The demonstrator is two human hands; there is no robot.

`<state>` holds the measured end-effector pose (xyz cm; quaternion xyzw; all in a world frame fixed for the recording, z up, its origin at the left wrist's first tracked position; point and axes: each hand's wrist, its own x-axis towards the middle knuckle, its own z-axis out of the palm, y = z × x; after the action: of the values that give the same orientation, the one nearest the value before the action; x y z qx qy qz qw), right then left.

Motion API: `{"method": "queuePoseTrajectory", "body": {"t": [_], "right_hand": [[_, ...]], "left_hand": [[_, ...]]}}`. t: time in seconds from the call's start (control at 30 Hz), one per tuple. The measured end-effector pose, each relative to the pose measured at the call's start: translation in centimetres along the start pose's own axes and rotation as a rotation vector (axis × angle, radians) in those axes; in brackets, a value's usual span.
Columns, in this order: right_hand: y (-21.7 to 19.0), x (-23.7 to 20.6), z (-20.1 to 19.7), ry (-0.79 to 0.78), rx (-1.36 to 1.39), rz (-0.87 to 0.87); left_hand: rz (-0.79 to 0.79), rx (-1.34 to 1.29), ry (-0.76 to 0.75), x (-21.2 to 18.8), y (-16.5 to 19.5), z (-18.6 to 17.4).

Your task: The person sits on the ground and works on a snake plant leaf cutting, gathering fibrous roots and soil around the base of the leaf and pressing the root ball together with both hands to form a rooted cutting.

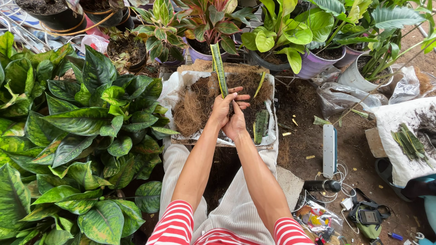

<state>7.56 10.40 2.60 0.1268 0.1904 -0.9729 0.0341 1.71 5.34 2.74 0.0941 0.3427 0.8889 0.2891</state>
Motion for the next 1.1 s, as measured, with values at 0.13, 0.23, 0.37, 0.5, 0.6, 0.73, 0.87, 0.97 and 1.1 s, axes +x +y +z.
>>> {"method": "queuePoseTrajectory", "body": {"t": [0.13,0.23,0.37,0.5,0.6,0.73,0.87,0.97,1.1], "right_hand": [[0.2,0.6,0.5,0.171,-0.215,-0.127],[0.4,0.7,0.8,0.302,-0.446,-0.376],[0.7,0.4,0.6,0.414,-0.830,-0.473],[0.9,-0.1,0.0,0.226,-0.747,-0.553],[0.7,-0.4,-0.4,0.259,-0.817,-0.520],[0.3,-0.6,-0.8,0.241,-0.867,-0.481],[0.4,-0.8,-0.7,0.220,-0.842,-0.387],[0.6,-1.0,-0.3,0.227,-0.818,-0.378],[0.4,-1.1,0.2,0.219,-0.824,-0.338]], "left_hand": [[-0.023,-0.073,0.084,0.1,0.3,0.2],[-0.008,-0.101,0.225,0.2,0.0,0.4],[0.023,0.012,0.427,0.9,-0.3,0.2],[0.051,0.143,0.441,1.3,-0.8,0.4],[0.070,0.174,0.538,1.5,-0.5,0.4],[0.046,0.152,0.619,1.6,0.0,0.3],[0.108,0.242,0.612,1.9,-0.1,0.5],[0.109,0.170,0.556,2.3,0.0,0.3],[0.051,0.162,0.512,2.4,0.4,-0.1]]}}
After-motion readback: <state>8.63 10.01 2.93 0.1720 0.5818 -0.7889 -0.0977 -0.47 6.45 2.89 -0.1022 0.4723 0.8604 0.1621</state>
